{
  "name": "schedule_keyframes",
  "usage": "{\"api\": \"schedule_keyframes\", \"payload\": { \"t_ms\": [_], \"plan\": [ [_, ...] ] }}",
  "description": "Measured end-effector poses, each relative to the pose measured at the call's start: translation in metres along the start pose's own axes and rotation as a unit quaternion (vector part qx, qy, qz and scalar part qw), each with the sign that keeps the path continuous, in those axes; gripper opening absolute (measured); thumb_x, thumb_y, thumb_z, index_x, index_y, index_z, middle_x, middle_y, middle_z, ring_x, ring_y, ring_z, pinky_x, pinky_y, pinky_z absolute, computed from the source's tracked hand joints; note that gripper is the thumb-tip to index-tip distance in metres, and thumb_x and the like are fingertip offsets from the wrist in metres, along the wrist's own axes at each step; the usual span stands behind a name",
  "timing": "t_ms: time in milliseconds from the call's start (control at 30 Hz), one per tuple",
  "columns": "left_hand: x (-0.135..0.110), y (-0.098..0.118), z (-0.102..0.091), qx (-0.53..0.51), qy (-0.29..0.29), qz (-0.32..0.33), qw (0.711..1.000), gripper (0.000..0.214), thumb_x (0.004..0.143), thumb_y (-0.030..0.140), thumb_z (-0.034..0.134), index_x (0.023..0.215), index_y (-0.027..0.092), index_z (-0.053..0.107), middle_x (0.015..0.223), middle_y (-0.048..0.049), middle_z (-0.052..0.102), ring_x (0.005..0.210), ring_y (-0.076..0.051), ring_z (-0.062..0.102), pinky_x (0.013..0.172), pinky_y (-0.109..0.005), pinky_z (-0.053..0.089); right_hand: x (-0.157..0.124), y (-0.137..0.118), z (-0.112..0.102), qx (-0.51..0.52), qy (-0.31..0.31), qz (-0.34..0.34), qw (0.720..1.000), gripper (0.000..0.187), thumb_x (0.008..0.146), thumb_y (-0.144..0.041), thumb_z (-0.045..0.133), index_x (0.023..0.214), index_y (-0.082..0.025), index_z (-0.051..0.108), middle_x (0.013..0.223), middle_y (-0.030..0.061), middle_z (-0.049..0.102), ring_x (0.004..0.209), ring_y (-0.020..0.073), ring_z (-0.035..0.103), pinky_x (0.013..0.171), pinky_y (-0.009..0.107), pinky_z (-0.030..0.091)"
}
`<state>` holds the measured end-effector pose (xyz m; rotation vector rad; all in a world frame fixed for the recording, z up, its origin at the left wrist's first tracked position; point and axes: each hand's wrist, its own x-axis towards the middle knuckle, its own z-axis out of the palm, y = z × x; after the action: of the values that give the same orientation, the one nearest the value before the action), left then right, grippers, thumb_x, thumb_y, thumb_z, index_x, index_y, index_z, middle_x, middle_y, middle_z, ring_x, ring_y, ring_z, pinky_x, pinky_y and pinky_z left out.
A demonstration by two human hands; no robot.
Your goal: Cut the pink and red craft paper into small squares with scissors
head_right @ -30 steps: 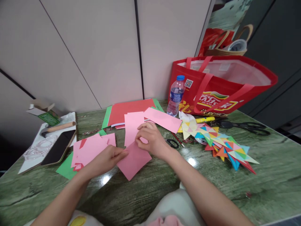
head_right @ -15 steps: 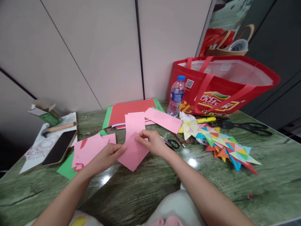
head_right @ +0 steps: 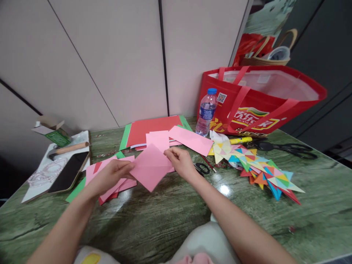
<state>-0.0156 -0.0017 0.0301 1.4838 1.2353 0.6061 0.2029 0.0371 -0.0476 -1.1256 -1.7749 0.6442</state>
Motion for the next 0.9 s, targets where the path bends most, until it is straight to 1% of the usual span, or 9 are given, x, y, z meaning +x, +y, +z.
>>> {"api": "schedule_keyframes", "payload": {
  "t_ms": [100, 167, 367, 533, 633, 667, 733, 800, 900],
  "plan": [
    [-0.010, 0.004, -0.032, 0.020, 0.021, -0.036, 0.999, 0.025, 0.069, 0.039, 0.060, 0.059, 0.016, 0.062, 0.063, -0.0038, 0.064, 0.067, -0.017, 0.060, 0.068, -0.029, 0.047, -0.002, 0.005, 0.003, -0.036, -0.025, -0.029, 0.999, 0.021, 0.085, -0.029, 0.045, 0.087, -0.017, 0.062, 0.079, 0.0049, 0.067, 0.073, 0.0161, 0.061, 0.065, 0.029, 0.049],
    [-0.017, 0.003, -0.054, 0.062, 0.085, -0.054, 0.993, 0.023, 0.064, 0.039, 0.065, 0.061, 0.016, 0.066, 0.062, -0.0036, 0.065, 0.062, -0.016, 0.058, 0.062, -0.027, 0.046, -0.004, 0.008, 0.005, -0.065, -0.056, -0.054, 0.995, 0.022, 0.079, -0.027, 0.056, 0.098, -0.018, 0.061, 0.098, 0.0085, 0.066, 0.095, 0.0208, 0.059, 0.082, 0.037, 0.046],
    [-0.023, -0.017, -0.100, 0.141, 0.222, -0.080, 0.961, 0.028, 0.053, 0.040, 0.071, 0.068, 0.017, 0.067, 0.066, -0.0048, 0.066, 0.063, -0.018, 0.057, 0.059, -0.028, 0.044, -0.010, 0.020, 0.009, -0.138, -0.165, -0.098, 0.972, 0.063, 0.066, -0.026, 0.070, 0.124, -0.015, 0.047, 0.128, 0.0146, 0.050, 0.126, 0.0292, 0.033, 0.102, 0.050, 0.026],
    [-0.014, -0.031, -0.109, 0.444, 0.300, -0.158, 0.829, 0.030, 0.061, 0.039, 0.062, 0.081, 0.016, 0.067, 0.074, -0.0132, 0.066, 0.077, -0.034, 0.059, 0.060, -0.037, 0.039, -0.011, 0.027, 0.012, -0.182, -0.203, -0.101, 0.957, 0.060, 0.071, -0.024, 0.066, 0.127, -0.016, 0.044, 0.127, 0.0163, 0.050, 0.122, 0.0289, 0.040, 0.100, 0.049, 0.032],
    [-0.004, -0.029, -0.092, 0.458, 0.331, -0.123, 0.816, 0.039, 0.064, 0.042, 0.060, 0.093, 0.017, 0.065, 0.081, -0.0159, 0.066, 0.086, -0.038, 0.058, 0.064, -0.039, 0.041, -0.010, 0.029, 0.014, -0.197, -0.215, -0.108, 0.950, 0.053, 0.074, -0.022, 0.063, 0.124, -0.017, 0.047, 0.125, 0.0148, 0.052, 0.120, 0.0281, 0.043, 0.099, 0.048, 0.034],
    [0.000, -0.027, -0.082, 0.440, 0.345, -0.089, 0.824, 0.037, 0.067, 0.041, 0.058, 0.094, 0.016, 0.064, 0.081, -0.0154, 0.066, 0.087, -0.037, 0.059, 0.067, -0.039, 0.041, -0.010, 0.029, 0.014, -0.200, -0.218, -0.111, 0.949, 0.050, 0.075, -0.022, 0.062, 0.123, -0.017, 0.048, 0.125, 0.0147, 0.053, 0.119, 0.0278, 0.043, 0.099, 0.047, 0.034],
    [0.008, -0.024, -0.057, 0.319, 0.334, -0.022, 0.886, 0.029, 0.069, 0.034, 0.059, 0.090, 0.016, 0.064, 0.086, -0.0129, 0.066, 0.087, -0.030, 0.060, 0.074, -0.037, 0.042, -0.010, 0.029, 0.015, -0.206, -0.222, -0.117, 0.946, 0.044, 0.078, -0.020, 0.059, 0.121, -0.016, 0.051, 0.124, 0.0147, 0.053, 0.119, 0.0271, 0.044, 0.099, 0.046, 0.035],
    [0.015, -0.023, -0.030, 0.099, 0.254, -0.004, 0.962, 0.026, 0.068, 0.029, 0.061, 0.090, 0.014, 0.062, 0.090, -0.0122, 0.065, 0.084, -0.026, 0.062, 0.075, -0.035, 0.045, -0.010, 0.028, 0.014, -0.209, -0.225, -0.122, 0.944, 0.041, 0.078, -0.022, 0.058, 0.118, -0.015, 0.053, 0.124, 0.0147, 0.053, 0.119, 0.0268, 0.044, 0.099, 0.044, 0.035],
    [0.021, -0.026, 0.004, -0.056, 0.134, -0.045, 0.988, 0.032, 0.070, 0.026, 0.061, 0.100, 0.014, 0.055, 0.085, -0.0099, 0.065, 0.071, -0.020, 0.064, 0.068, -0.035, 0.050, -0.010, 0.026, 0.013, -0.212, -0.226, -0.125, 0.942, 0.044, 0.075, -0.029, 0.062, 0.117, -0.017, 0.055, 0.125, 0.0149, 0.052, 0.120, 0.0278, 0.043, 0.098, 0.045, 0.036]
  ]
}}
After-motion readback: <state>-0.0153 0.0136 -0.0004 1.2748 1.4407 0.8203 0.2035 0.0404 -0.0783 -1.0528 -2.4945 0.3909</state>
